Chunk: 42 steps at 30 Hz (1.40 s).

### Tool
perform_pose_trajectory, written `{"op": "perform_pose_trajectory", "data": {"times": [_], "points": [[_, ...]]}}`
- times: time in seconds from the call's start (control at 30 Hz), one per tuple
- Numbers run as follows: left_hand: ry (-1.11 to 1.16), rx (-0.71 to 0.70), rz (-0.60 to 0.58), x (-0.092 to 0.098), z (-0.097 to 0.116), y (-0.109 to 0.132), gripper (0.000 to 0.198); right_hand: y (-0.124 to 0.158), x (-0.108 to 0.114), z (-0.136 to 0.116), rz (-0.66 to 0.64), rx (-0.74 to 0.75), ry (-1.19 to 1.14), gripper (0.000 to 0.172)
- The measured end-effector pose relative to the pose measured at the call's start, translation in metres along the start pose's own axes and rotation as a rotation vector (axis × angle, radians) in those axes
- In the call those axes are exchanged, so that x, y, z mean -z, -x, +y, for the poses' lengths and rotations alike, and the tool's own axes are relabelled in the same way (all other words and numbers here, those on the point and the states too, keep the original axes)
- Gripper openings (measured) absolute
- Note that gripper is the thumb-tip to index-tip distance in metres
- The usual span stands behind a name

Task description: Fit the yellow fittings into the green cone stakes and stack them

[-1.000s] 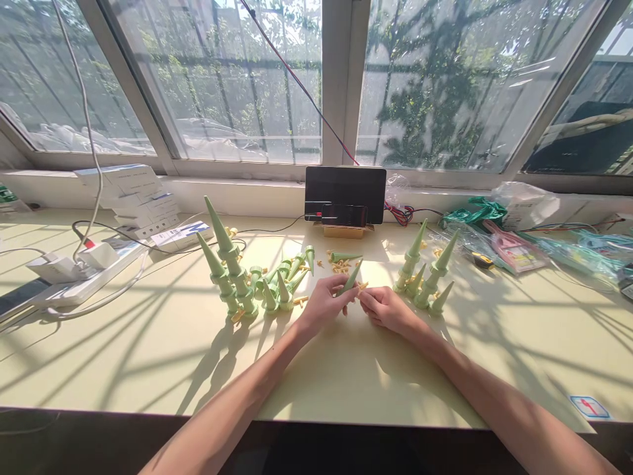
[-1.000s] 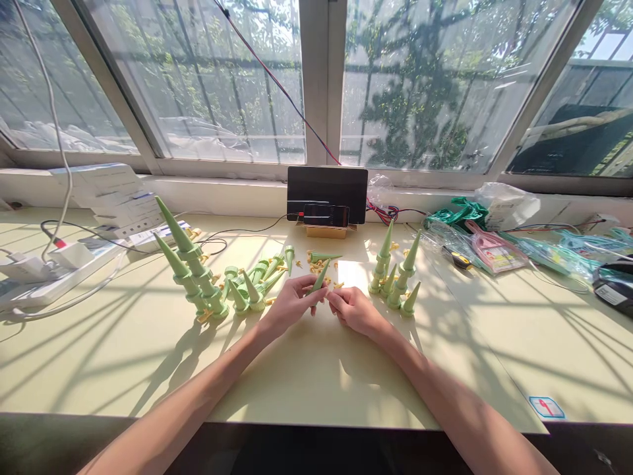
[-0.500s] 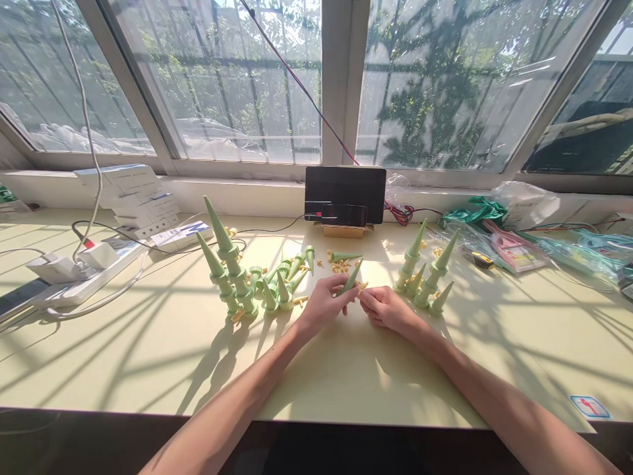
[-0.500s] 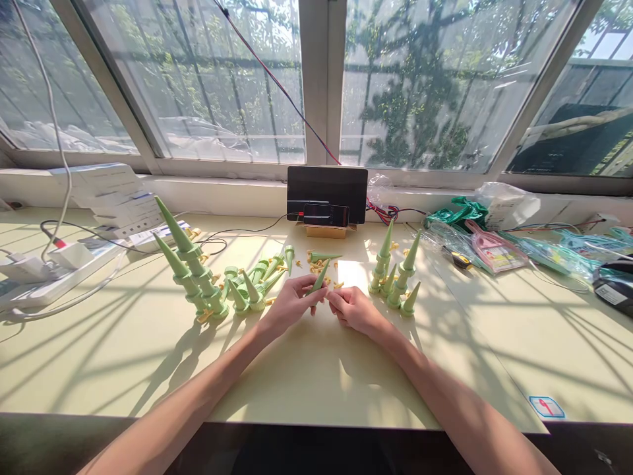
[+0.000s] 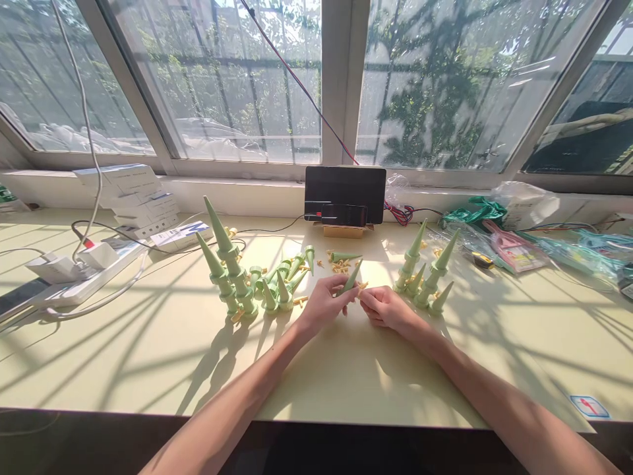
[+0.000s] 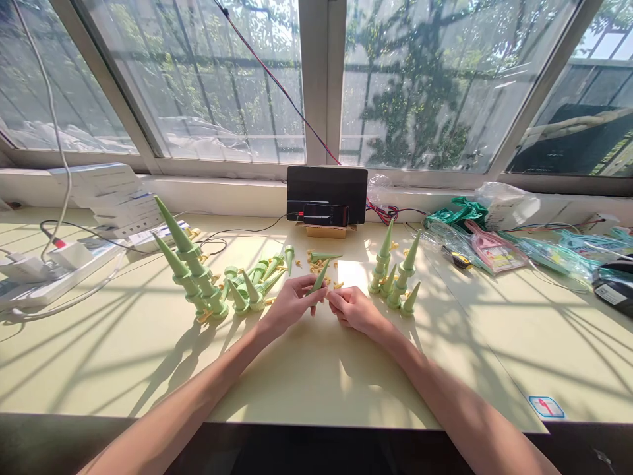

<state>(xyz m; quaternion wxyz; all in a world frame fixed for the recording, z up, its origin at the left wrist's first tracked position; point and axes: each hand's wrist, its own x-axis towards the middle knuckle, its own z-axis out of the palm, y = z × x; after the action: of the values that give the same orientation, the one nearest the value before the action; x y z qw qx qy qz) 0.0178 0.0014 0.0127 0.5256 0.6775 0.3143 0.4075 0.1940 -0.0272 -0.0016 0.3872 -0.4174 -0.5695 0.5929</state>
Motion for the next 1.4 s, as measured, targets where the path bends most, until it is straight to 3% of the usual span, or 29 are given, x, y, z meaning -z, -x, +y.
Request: {"op": "perform_pose_trajectory", "data": {"times": [0.23, 0.47, 0.63, 0.93, 1.13, 1.4], "points": [[0.015, 0.005, 0.004, -0.001, 0.002, 0.001, 0.03, 0.001, -0.002, -0.004, 0.016, -0.011, -0.004, 0.052], [0.021, 0.106, 0.084, -0.003, 0.002, -0.001, 0.045, -0.004, 0.003, 0.001, 0.135, 0.02, 0.021, 0.05], [-0.004, 0.117, 0.07, -0.002, 0.001, -0.001, 0.045, -0.009, 0.007, 0.01, 0.185, 0.086, 0.125, 0.052], [-0.003, 0.141, 0.131, -0.003, -0.004, -0.002, 0.043, -0.007, 0.01, 0.008, 0.508, 0.296, 0.432, 0.045], [0.002, 0.131, 0.142, -0.004, -0.002, -0.002, 0.042, -0.006, 0.007, 0.005, 0.487, 0.307, 0.55, 0.032], [0.006, 0.103, 0.172, -0.004, 0.0, -0.002, 0.039, -0.004, 0.005, 0.004, 0.467, 0.282, 0.568, 0.03]]}}
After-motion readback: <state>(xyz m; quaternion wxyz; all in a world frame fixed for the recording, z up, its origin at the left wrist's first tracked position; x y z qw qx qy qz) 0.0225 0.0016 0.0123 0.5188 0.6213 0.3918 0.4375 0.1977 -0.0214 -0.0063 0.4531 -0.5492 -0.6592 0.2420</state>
